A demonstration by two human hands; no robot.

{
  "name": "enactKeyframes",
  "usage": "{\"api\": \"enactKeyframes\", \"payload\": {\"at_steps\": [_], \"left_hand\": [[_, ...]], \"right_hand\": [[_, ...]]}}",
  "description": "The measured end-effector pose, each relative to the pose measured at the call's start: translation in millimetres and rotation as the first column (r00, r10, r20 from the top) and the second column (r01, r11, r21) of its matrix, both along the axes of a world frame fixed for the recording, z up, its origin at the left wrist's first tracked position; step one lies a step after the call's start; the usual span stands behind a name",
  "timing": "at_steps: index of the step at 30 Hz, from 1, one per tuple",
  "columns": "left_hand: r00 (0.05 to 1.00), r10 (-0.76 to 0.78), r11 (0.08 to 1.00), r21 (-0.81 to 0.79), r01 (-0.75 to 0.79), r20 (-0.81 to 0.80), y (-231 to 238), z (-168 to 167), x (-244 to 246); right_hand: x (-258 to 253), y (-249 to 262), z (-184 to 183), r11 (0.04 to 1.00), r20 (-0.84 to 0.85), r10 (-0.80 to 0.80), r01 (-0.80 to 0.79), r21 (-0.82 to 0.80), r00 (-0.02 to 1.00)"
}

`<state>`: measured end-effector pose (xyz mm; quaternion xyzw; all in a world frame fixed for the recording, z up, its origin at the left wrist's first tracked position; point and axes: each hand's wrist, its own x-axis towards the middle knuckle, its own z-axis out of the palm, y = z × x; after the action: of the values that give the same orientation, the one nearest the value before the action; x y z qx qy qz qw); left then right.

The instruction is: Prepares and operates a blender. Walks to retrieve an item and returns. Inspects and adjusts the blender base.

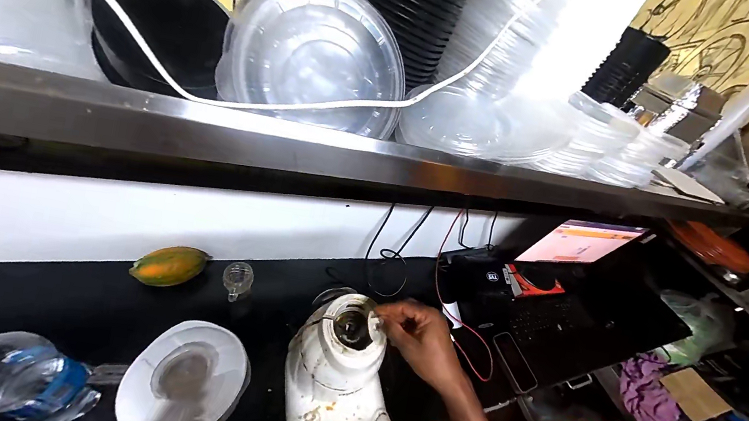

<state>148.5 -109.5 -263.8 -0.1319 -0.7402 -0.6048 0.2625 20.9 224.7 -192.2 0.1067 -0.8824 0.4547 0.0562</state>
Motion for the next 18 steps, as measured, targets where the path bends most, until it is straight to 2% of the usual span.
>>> {"api": "enactKeyframes", "payload": {"at_steps": [3,5,11,15,18], "left_hand": [[0.984,-0.104,0.991,-0.068,0.115,0.141,35.0,17.0,-11.3],[0.973,-0.116,0.987,-0.091,0.136,0.201,48.0,20.4,-22.1],[0.956,-0.068,0.993,-0.077,0.094,0.285,65.7,18.0,-42.1],[0.954,-0.001,0.986,-0.158,0.051,0.301,79.1,13.0,-63.5],[0.965,0.067,0.961,-0.276,0.006,0.253,87.9,11.2,-86.4]], "right_hand": [[-21.8,-10.8,15.7,0.96,0.045,0.089,-0.098,0.263,0.995],[-31.4,-16.8,18.6,0.923,0.088,0.121,-0.144,0.356,0.989],[-38.0,-10.6,13.4,0.963,0.114,0.121,-0.145,0.227,0.986],[-36.4,-15.9,9.6,0.944,0.145,0.172,-0.205,0.259,0.974],[-37.8,-23.3,10.2,0.902,0.159,0.207,-0.251,0.351,0.965]]}}
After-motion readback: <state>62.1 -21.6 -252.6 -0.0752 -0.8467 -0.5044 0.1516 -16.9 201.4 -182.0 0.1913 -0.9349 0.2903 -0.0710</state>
